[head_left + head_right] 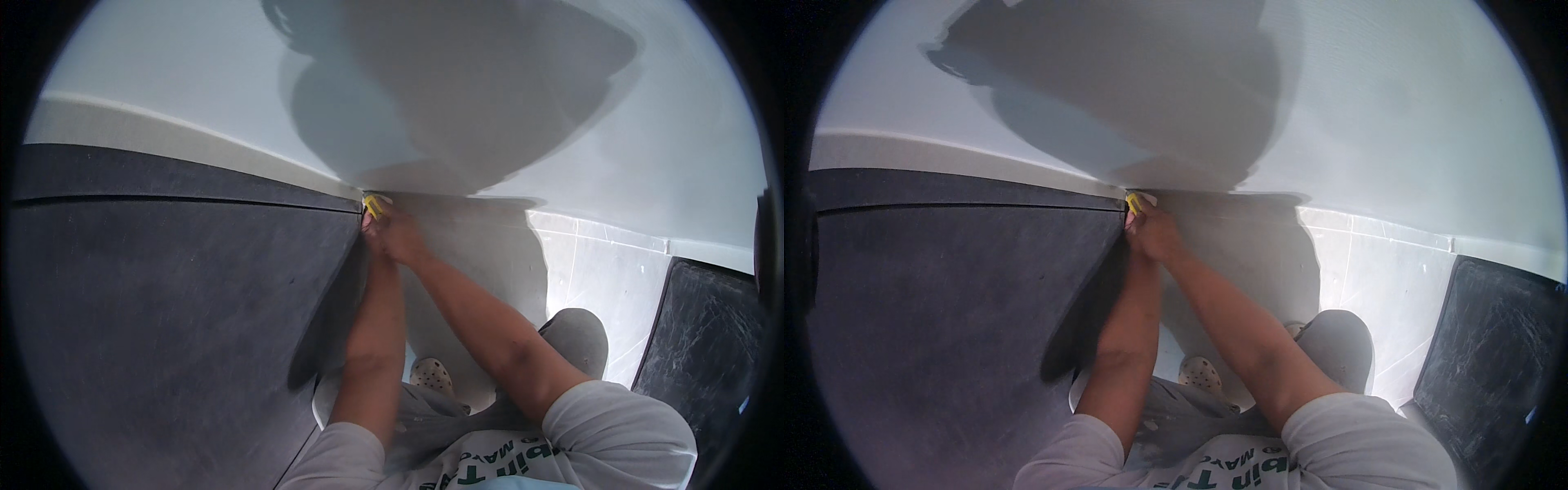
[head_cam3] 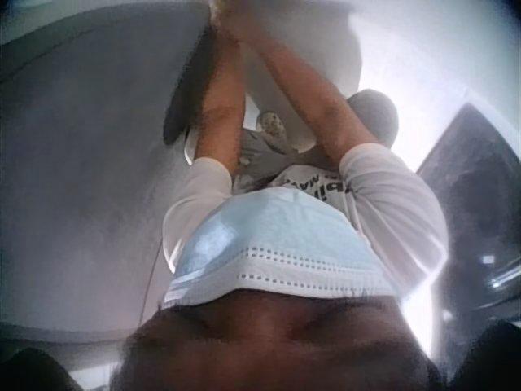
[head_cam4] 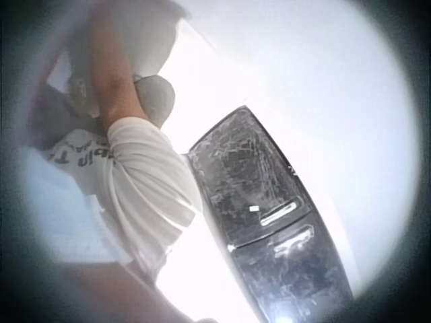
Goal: The person applies a bead of sealant along the joint between a countertop and the wall using a caulking gun. They then smooth the bead with a finger and use a utility knife to trim excess material. The person also applies masking tape along the edge to create a clean line.
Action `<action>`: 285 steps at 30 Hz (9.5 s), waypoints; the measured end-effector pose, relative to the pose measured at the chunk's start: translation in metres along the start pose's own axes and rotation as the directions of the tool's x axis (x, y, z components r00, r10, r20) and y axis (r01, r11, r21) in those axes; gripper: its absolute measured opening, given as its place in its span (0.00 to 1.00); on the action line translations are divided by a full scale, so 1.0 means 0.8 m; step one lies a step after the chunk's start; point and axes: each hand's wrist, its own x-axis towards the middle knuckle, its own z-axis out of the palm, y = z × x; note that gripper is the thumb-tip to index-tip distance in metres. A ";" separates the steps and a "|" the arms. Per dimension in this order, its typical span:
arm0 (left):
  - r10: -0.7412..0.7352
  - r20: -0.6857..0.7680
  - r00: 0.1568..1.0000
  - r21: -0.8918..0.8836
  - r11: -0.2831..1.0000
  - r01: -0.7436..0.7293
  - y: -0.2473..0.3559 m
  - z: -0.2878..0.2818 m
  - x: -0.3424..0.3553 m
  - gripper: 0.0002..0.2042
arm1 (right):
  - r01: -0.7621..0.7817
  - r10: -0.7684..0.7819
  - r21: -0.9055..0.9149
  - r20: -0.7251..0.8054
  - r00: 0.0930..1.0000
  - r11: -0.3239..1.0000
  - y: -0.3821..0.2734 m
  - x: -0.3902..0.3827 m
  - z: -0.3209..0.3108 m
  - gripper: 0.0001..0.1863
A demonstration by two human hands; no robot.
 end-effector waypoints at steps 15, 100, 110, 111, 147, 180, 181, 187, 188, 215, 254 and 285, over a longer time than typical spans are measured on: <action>-0.129 -0.147 0.981 -0.034 0.992 0.125 0.036 0.055 -0.028 0.13 | 0.043 -0.013 -0.091 0.307 0.952 0.995 0.027 0.048 0.015 0.23; 0.254 0.935 0.249 0.225 -0.965 0.138 0.456 0.786 -0.215 0.05 | 0.508 -0.511 0.070 0.042 0.858 0.859 -0.448 -0.026 -0.263 0.29; 0.213 0.963 0.165 0.190 -0.971 0.142 0.454 0.791 -0.210 0.01 | 0.516 -0.506 -0.014 0.175 0.845 0.857 -0.472 -0.022 -0.266 0.31; 0.211 0.964 0.165 0.191 -0.973 0.129 0.455 0.791 -0.210 0.01 | 0.513 -0.502 -0.020 0.179 0.846 0.858 -0.474 -0.022 -0.265 0.31; 0.135 0.576 0.806 -0.256 -0.907 0.335 0.441 0.831 -0.276 0.22 | 0.543 -0.480 -0.349 0.257 0.839 0.764 -0.533 -0.008 -0.257 0.15; -0.222 0.521 0.824 -0.530 -0.841 0.108 0.450 0.774 -0.294 0.33 | 0.636 -0.582 -0.375 0.261 0.770 0.674 -0.525 -0.013 -0.260 0.24; -0.223 0.512 0.830 -0.529 -0.843 0.099 0.450 0.774 -0.293 0.33 | 0.633 -0.577 -0.384 0.265 0.773 0.672 -0.526 -0.010 -0.259 0.23; -0.211 0.455 0.865 -0.630 -0.763 0.145 0.446 0.781 -0.295 0.30 | 0.606 -0.565 -0.463 0.244 0.788 0.647 -0.530 -0.006 -0.252 0.14; -0.210 0.457 0.864 -0.626 -0.766 0.145 0.446 0.782 -0.295 0.30 | 0.605 -0.564 -0.466 0.243 0.789 0.645 -0.530 -0.006 -0.252 0.14; -0.228 0.320 0.920 -0.549 -0.836 -0.016 0.420 0.727 -0.244 0.34 | 0.588 -0.672 0.454 0.033 0.740 0.670 -0.429 -0.007 -0.247 0.32; -0.051 0.133 0.990 -0.669 -0.741 0.052 0.394 0.745 -0.255 0.35 | -0.572 0.365 0.572 0.444 0.818 0.587 0.084 -0.018 -0.038 0.23; -0.068 0.099 0.993 -0.683 -0.730 0.019 0.399 0.746 -0.246 0.36 | -0.487 0.725 0.556 -0.370 0.580 0.673 -0.007 0.038 0.072 0.21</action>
